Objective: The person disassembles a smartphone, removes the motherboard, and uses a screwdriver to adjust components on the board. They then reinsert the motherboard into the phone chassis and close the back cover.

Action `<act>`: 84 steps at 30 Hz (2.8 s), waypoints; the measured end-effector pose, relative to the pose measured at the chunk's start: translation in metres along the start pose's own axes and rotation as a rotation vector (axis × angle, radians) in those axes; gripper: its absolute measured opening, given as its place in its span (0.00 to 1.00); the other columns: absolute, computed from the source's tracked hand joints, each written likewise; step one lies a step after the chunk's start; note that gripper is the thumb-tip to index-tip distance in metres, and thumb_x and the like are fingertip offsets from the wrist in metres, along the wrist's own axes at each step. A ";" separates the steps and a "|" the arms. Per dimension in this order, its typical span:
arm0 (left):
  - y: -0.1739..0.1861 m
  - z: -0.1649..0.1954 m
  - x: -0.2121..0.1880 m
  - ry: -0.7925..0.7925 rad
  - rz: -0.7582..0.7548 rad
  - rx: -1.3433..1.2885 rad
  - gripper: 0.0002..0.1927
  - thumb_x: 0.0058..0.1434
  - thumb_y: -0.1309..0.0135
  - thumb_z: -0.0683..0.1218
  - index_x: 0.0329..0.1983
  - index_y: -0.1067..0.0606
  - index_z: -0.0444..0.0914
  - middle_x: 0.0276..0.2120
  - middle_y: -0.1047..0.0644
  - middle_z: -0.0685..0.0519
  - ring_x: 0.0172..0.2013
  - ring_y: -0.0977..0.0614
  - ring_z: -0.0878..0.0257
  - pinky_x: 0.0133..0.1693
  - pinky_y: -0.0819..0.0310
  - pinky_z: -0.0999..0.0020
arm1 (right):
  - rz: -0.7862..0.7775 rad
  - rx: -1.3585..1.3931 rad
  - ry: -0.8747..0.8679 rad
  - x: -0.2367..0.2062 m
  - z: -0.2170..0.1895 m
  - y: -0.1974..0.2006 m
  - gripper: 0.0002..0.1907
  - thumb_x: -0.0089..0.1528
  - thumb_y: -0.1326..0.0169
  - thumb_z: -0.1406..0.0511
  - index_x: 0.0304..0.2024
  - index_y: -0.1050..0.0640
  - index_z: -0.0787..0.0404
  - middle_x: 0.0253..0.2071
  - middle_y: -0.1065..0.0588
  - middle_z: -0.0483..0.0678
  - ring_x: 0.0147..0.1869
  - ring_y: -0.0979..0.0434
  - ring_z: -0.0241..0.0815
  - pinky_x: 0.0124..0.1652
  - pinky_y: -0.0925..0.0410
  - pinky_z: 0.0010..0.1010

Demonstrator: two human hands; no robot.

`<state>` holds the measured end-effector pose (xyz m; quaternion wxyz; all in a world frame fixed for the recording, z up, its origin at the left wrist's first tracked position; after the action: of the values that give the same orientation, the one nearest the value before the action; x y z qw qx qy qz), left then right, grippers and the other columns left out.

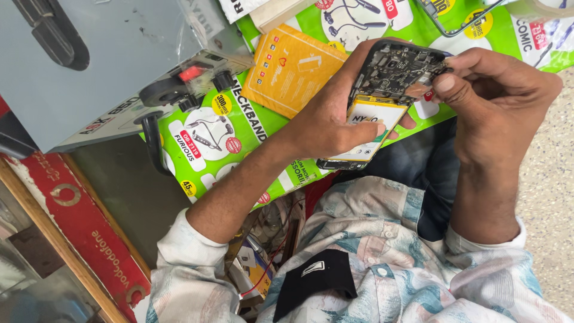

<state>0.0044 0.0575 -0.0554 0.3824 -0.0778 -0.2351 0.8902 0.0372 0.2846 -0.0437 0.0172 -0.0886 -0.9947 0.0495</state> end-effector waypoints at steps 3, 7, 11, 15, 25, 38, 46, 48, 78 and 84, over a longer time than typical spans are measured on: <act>0.000 0.001 0.000 0.011 0.003 -0.005 0.39 0.66 0.51 0.28 0.76 0.51 0.40 0.60 0.27 0.47 0.54 0.15 0.57 0.60 0.17 0.59 | 0.003 0.008 -0.024 0.001 -0.003 -0.002 0.10 0.67 0.33 0.77 0.49 0.19 0.73 0.39 0.20 0.52 0.38 0.20 0.35 0.43 0.26 0.20; -0.002 0.004 0.001 0.019 0.008 0.002 0.37 0.68 0.50 0.29 0.75 0.49 0.39 0.60 0.26 0.46 0.54 0.15 0.57 0.59 0.17 0.60 | 0.007 0.012 -0.068 0.003 -0.006 -0.004 0.08 0.67 0.34 0.77 0.47 0.19 0.74 0.38 0.20 0.52 0.37 0.20 0.35 0.42 0.26 0.20; -0.006 0.011 0.004 -0.005 0.028 0.054 0.34 0.71 0.48 0.31 0.74 0.48 0.39 0.58 0.25 0.47 0.52 0.14 0.58 0.56 0.15 0.62 | -0.022 0.033 -0.073 0.002 -0.009 -0.005 0.10 0.65 0.34 0.77 0.48 0.20 0.72 0.37 0.20 0.52 0.36 0.20 0.35 0.40 0.26 0.21; -0.013 0.019 0.004 -0.045 0.090 0.102 0.32 0.71 0.46 0.34 0.73 0.44 0.39 0.58 0.27 0.51 0.54 0.18 0.63 0.55 0.17 0.64 | -0.002 -0.048 -0.098 0.001 -0.011 -0.006 0.09 0.68 0.32 0.79 0.47 0.20 0.76 0.39 0.20 0.55 0.38 0.20 0.37 0.42 0.26 0.23; -0.020 0.025 0.002 -0.055 0.111 0.154 0.19 0.81 0.51 0.47 0.70 0.39 0.38 0.53 0.23 0.52 0.43 0.18 0.67 0.49 0.17 0.69 | -0.024 0.005 -0.120 0.005 -0.014 -0.001 0.12 0.65 0.32 0.79 0.44 0.24 0.73 0.36 0.21 0.56 0.35 0.18 0.39 0.38 0.23 0.25; -0.021 0.024 0.001 -0.074 0.126 0.218 0.18 0.83 0.53 0.46 0.71 0.39 0.38 0.55 0.23 0.52 0.47 0.18 0.68 0.51 0.17 0.69 | 0.026 0.018 -0.113 0.002 -0.013 -0.008 0.11 0.64 0.32 0.79 0.43 0.22 0.72 0.36 0.21 0.55 0.35 0.18 0.37 0.38 0.23 0.23; -0.017 0.016 0.000 -0.151 0.109 0.277 0.15 0.87 0.56 0.45 0.72 0.38 0.39 0.61 0.25 0.52 0.56 0.22 0.68 0.58 0.21 0.67 | 0.057 -0.126 -0.049 -0.007 -0.008 -0.004 0.13 0.65 0.31 0.79 0.43 0.24 0.70 0.39 0.21 0.54 0.40 0.19 0.35 0.44 0.25 0.20; -0.016 0.014 0.004 -0.079 0.095 0.102 0.16 0.85 0.55 0.43 0.72 0.37 0.38 0.59 0.24 0.50 0.54 0.20 0.66 0.54 0.17 0.64 | 0.033 -0.076 -0.043 -0.004 -0.006 -0.004 0.13 0.66 0.30 0.78 0.43 0.24 0.69 0.39 0.21 0.53 0.40 0.20 0.35 0.44 0.26 0.20; -0.019 0.015 0.000 -0.041 0.138 -0.022 0.16 0.84 0.55 0.45 0.70 0.33 0.34 0.61 0.24 0.50 0.49 0.18 0.66 0.49 0.15 0.65 | -0.114 0.271 -0.252 -0.003 0.002 -0.017 0.11 0.60 0.39 0.76 0.45 0.20 0.70 0.40 0.19 0.51 0.40 0.19 0.34 0.40 0.27 0.19; -0.023 0.021 0.002 -0.012 0.116 -0.036 0.16 0.84 0.55 0.45 0.70 0.33 0.34 0.60 0.24 0.51 0.51 0.20 0.67 0.51 0.16 0.65 | -0.098 0.221 -0.135 -0.011 0.004 -0.012 0.08 0.65 0.37 0.79 0.47 0.21 0.76 0.41 0.20 0.56 0.41 0.19 0.40 0.43 0.26 0.24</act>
<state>0.0107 0.0647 -0.0260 0.3272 -0.0931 -0.2485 0.9069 0.0454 0.2703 -0.0464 -0.0380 -0.0342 -0.9852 0.1636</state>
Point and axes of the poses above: each hand's wrist, its own x-axis towards the middle knuckle, its own y-axis out of the back of the hand, z = x × y, the point moved 2 cm from there along x, towards the middle knuckle
